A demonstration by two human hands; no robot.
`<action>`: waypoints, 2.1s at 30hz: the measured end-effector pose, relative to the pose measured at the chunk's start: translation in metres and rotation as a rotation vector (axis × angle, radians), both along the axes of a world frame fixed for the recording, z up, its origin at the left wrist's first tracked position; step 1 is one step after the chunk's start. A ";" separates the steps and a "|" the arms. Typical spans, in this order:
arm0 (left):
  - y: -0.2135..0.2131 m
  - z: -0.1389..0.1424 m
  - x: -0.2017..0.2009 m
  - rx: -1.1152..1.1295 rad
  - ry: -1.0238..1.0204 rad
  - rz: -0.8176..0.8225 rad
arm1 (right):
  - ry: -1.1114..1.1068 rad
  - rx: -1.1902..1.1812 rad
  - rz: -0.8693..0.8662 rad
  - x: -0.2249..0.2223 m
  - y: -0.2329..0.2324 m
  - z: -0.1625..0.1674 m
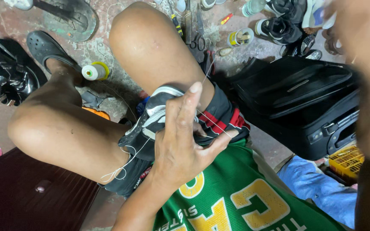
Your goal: The person sits on the floor of a shoe repair workshop and hand-stitches a sneaker, pulling a needle and white thread through the shoe upper and sole edge while holding the shoe on their lap. They reposition the shoe and pull the thread tight repeatedly as the stitching progresses.
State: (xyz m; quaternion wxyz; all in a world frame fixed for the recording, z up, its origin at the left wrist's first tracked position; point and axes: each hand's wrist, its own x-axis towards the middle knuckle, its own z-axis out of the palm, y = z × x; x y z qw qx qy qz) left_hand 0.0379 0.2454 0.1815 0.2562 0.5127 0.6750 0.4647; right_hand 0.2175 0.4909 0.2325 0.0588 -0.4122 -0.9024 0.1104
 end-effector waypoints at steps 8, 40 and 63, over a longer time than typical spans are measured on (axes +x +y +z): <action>-0.011 -0.010 0.001 0.099 0.039 -0.029 | 0.356 -0.681 0.388 0.020 -0.112 -0.091; -0.302 -0.119 -0.032 -0.047 -0.309 1.110 | 0.662 -0.923 0.096 -0.053 -0.149 -0.121; -0.127 -0.090 -0.026 -0.386 -0.266 0.320 | 0.670 -1.063 0.104 -0.053 -0.154 -0.123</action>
